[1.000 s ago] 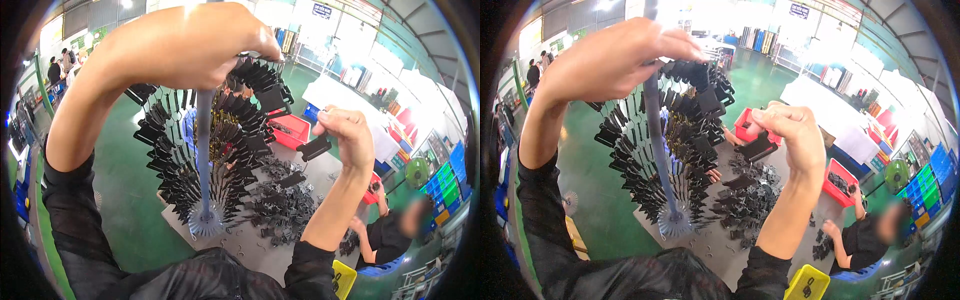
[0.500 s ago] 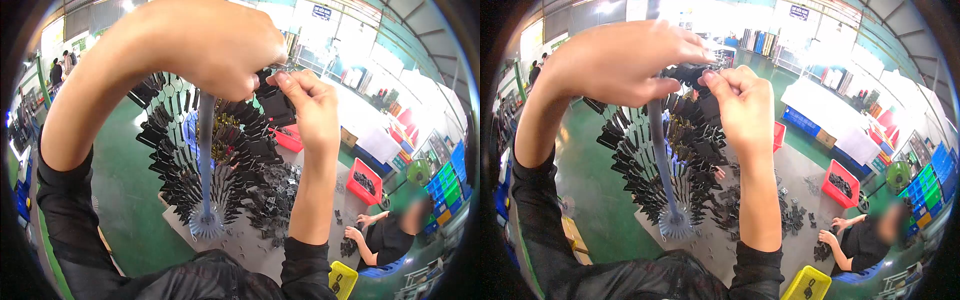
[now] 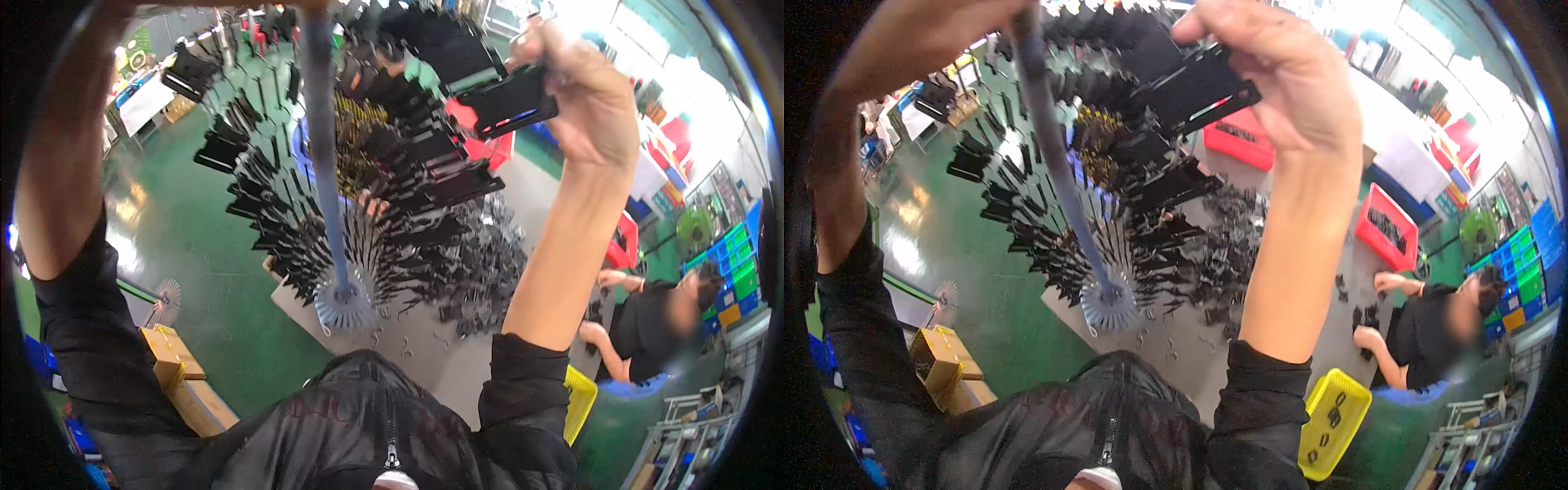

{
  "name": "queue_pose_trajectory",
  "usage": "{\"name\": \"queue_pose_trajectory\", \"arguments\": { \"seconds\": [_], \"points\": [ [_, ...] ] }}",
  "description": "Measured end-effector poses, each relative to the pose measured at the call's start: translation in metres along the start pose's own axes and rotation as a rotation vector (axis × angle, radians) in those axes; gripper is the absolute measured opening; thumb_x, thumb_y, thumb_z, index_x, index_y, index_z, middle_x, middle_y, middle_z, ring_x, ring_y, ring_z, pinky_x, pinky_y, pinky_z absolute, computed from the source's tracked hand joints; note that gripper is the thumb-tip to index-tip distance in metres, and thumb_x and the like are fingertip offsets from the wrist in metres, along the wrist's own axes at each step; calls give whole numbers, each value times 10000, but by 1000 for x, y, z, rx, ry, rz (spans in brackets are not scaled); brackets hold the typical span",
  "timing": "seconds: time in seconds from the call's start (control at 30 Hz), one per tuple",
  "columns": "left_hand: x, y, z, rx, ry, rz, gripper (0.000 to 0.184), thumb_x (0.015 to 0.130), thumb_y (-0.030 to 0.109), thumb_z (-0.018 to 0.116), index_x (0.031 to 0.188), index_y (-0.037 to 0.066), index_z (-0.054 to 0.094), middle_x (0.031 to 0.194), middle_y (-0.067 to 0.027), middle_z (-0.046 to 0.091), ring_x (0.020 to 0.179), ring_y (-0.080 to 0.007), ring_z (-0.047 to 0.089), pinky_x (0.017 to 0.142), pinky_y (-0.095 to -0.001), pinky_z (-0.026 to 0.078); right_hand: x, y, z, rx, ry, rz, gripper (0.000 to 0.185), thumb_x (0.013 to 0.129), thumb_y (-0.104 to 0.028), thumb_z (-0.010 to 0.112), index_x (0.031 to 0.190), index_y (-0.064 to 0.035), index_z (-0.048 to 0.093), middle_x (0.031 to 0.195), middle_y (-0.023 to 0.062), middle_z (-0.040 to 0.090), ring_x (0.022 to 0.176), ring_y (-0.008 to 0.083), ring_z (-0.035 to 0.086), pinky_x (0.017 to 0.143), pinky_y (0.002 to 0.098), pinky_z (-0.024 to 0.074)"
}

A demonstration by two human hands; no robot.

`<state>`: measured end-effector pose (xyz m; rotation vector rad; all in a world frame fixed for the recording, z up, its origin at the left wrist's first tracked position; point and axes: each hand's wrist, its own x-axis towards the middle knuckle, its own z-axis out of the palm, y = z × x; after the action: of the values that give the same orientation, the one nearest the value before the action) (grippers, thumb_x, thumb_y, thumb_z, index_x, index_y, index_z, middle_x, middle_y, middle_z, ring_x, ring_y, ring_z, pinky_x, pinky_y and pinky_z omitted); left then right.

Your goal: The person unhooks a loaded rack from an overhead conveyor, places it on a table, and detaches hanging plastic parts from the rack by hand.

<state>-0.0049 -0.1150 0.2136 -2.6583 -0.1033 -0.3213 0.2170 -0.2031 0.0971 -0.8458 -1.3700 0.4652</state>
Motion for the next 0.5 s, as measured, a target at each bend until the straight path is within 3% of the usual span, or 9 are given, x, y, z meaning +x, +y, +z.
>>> {"name": "queue_pose_trajectory", "arguments": {
  "seconds": [0.07, 0.17, 0.27, 0.3, 0.43, 0.5],
  "points": [
    [0, -12, 8, -18, 53, 53, 329, 748, 24, 523, 1066, -48, 565, 809, -195, 648, 711, -296, 648, 634, -384, 532, -20, 4, -37, 65, 129, 71, 221, 817, -180, 625, 920, 14, 650, 883, 52, 642, 814, 111, 568, 695, 229, 384],
    [-5, -27, 17, -46, 84, 77, 351, 755, 50, 527, 1092, -45, 548, 809, -193, 648, 707, -297, 648, 632, -381, 530, -31, -7, -58, -309, 289, 79, 250, 820, -216, 637, 929, 7, 661, 877, 28, 644, 750, 91, 534, 678, 222, 375],
    [-11, -35, 19, -77, 94, 91, 375, 762, 76, 532, 1117, -42, 531, 809, -192, 649, 702, -298, 648, 629, -377, 529, -36, -23, -72, -574, 149, 213, 273, 819, -273, 643, 913, -20, 678, 868, -3, 643, 688, 68, 472, 677, 202, 354],
    [-13, -32, 17, -82, 99, 98, 383, 764, 85, 534, 1126, -41, 525, 809, -191, 650, 701, -298, 647, 629, -376, 529, -42, -29, -81, -713, 207, 335, 266, 810, -272, 620, 878, -27, 698, 855, 15, 669, 752, 59, 528, 671, 218, 344],
    [-22, -38, 18, -114, 119, 116, 419, 774, 120, 540, 1160, -37, 502, 809, -189, 651, 694, -299, 647, 626, -372, 527, -63, -24, -103, -1035, 292, 261, 307, 826, -302, 607, 879, -13, 696, 853, 55, 675, 857, 155, 591, 837, 302, 404],
    [-25, -46, 20, -134, 136, 121, 438, 779, 138, 543, 1177, -35, 491, 809, -188, 651, 691, -300, 647, 624, -370, 526, -69, -14, -131, -1153, 339, 359, 288, 814, -298, 615, 867, -27, 698, 838, 84, 681, 837, 185, 615, 817, 315, 429]
  ]
}}
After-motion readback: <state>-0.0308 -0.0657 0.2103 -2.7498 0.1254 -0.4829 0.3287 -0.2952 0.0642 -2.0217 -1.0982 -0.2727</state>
